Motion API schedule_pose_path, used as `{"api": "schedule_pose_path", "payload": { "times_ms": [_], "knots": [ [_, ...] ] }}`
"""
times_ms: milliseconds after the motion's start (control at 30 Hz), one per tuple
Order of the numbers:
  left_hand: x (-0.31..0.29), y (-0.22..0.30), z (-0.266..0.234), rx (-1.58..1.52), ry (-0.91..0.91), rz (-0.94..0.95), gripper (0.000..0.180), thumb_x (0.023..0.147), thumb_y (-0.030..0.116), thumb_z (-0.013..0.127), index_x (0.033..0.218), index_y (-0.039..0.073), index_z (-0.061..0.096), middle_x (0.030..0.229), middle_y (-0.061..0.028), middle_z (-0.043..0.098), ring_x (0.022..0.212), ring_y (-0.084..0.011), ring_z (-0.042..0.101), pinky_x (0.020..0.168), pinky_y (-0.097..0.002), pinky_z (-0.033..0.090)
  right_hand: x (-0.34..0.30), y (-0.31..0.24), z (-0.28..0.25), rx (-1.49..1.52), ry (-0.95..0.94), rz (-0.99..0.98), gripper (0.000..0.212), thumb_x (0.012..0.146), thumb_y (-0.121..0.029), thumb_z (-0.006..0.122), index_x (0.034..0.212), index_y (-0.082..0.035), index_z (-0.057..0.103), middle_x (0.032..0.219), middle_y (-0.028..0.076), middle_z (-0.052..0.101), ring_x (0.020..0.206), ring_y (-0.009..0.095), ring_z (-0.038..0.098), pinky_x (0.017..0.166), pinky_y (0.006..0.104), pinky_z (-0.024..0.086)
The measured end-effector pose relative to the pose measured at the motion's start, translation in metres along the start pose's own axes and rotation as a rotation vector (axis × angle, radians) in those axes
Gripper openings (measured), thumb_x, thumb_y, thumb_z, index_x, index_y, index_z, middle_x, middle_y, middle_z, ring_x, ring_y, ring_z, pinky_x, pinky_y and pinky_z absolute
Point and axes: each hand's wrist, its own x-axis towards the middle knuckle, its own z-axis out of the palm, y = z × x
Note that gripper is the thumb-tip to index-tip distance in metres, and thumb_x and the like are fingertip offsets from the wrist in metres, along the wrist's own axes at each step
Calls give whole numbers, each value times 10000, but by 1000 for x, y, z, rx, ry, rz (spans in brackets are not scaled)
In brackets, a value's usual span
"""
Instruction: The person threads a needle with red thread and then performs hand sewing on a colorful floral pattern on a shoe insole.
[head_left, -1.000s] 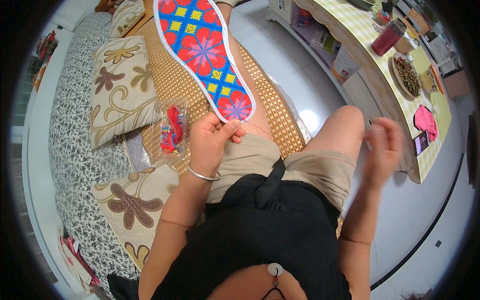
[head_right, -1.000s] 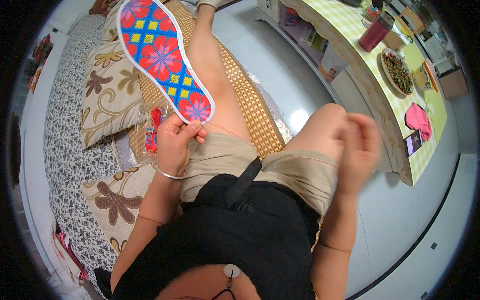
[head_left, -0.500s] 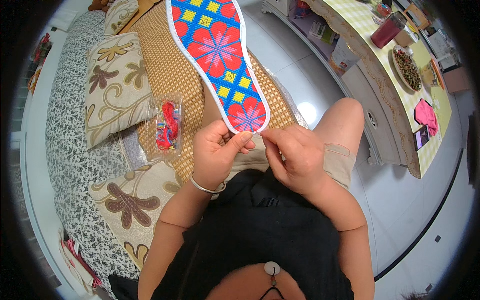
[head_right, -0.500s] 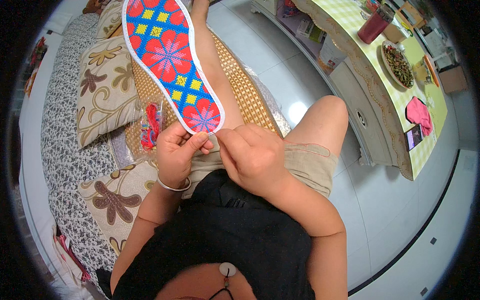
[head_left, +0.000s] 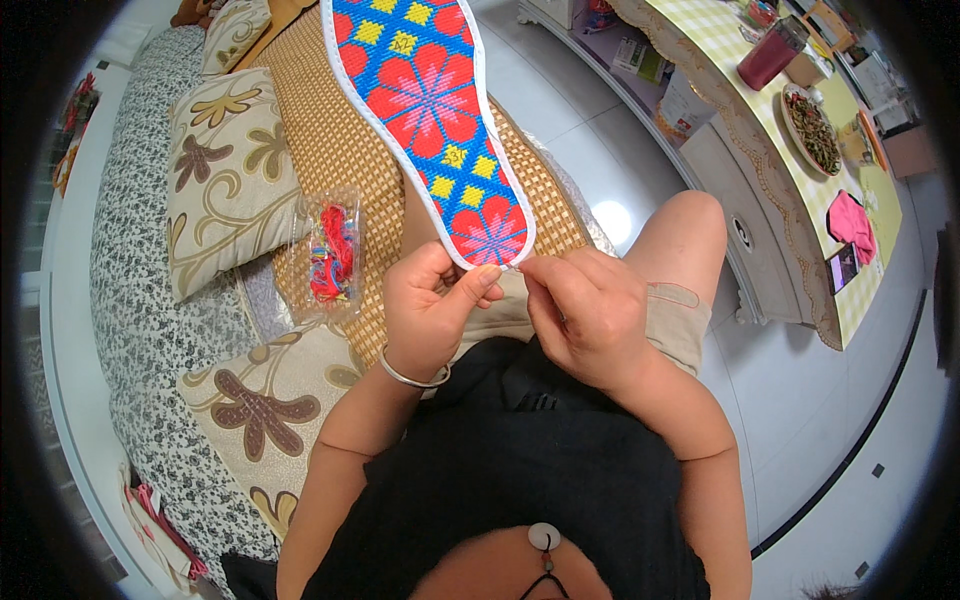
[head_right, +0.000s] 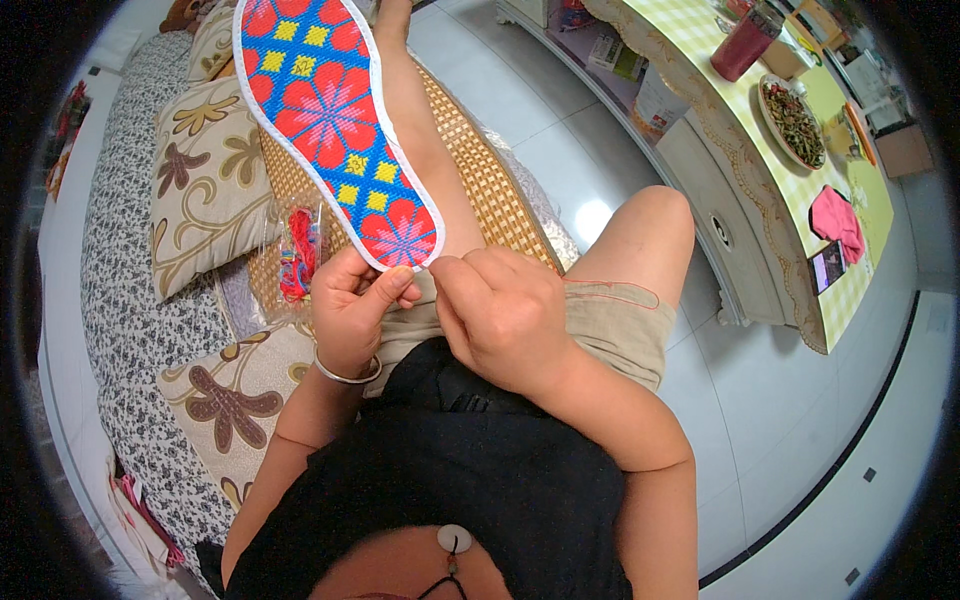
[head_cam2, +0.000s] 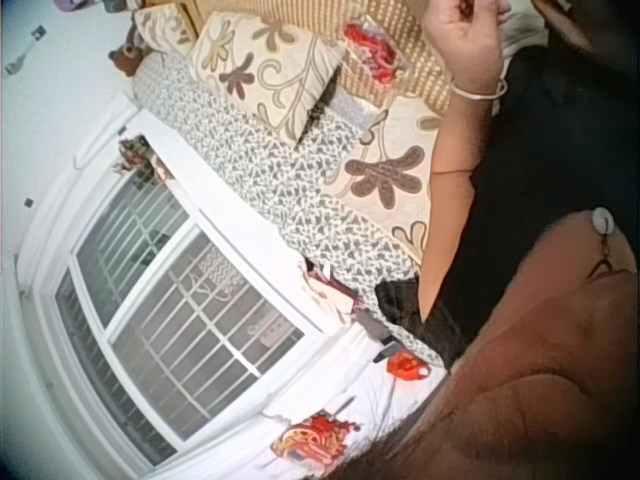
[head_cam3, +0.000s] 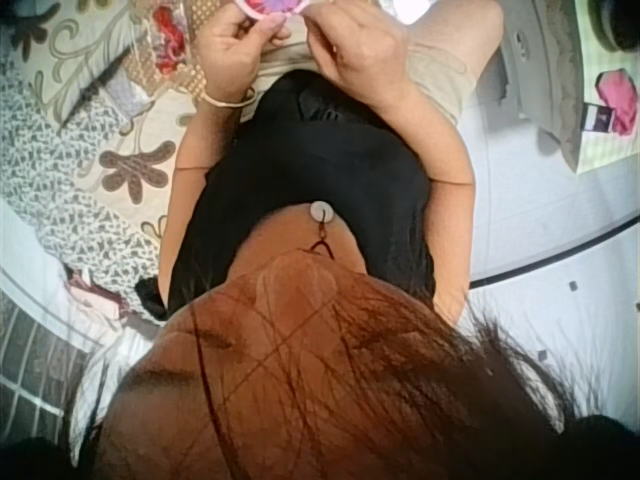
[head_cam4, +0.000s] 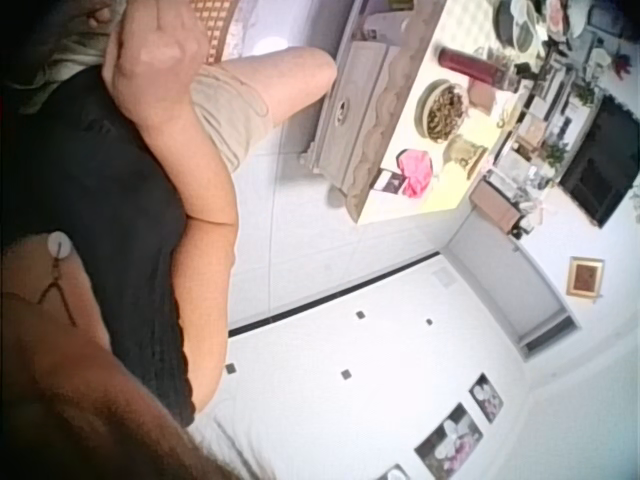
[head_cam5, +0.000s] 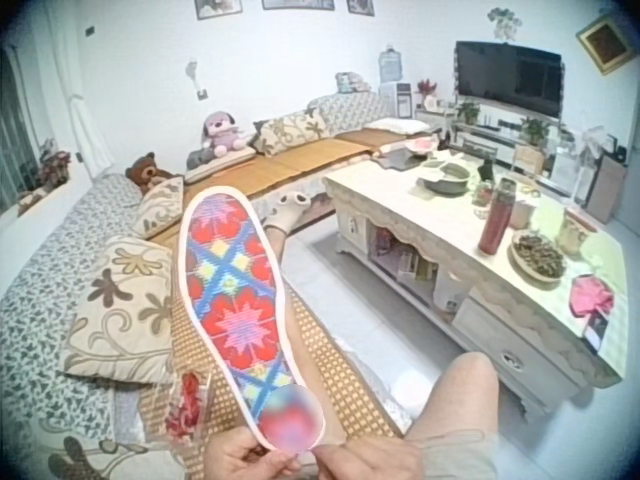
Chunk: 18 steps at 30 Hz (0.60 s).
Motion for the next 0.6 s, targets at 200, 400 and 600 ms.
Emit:
{"api": "schedule_pose_path", "payload": {
  "times_ms": [200, 400, 600],
  "knots": [
    [-2, 3, 3, 65, 28, -5, 86, 848, 28, 632, 908, -30, 614, 823, -62, 655, 688, -92, 625, 603, -207, 501, 1, -1, -1, -10, -16, -6, 198, 643, 32, 663, 824, -16, 597, 603, 81, 503, 518, 239, 515, 462, 341, 398],
    [-5, -6, 5, 268, 75, 130, 76, 819, 39, 658, 825, -29, 624, 717, -81, 652, 630, -115, 628, 564, -237, 484, 3, -7, -1, -108, -63, -31, 137, 642, -52, 643, 741, -39, 549, 599, 71, 462, 542, 234, 517, 473, 349, 408],
    [-5, -7, 9, 519, 88, 384, 67, 801, 43, 663, 788, -8, 621, 662, -97, 641, 569, -161, 617, 515, -265, 455, 1, -9, 3, -166, -88, -55, 114, 647, -68, 615, 709, -51, 520, 596, 67, 457, 540, 225, 515, 469, 341, 405]
  ]
}}
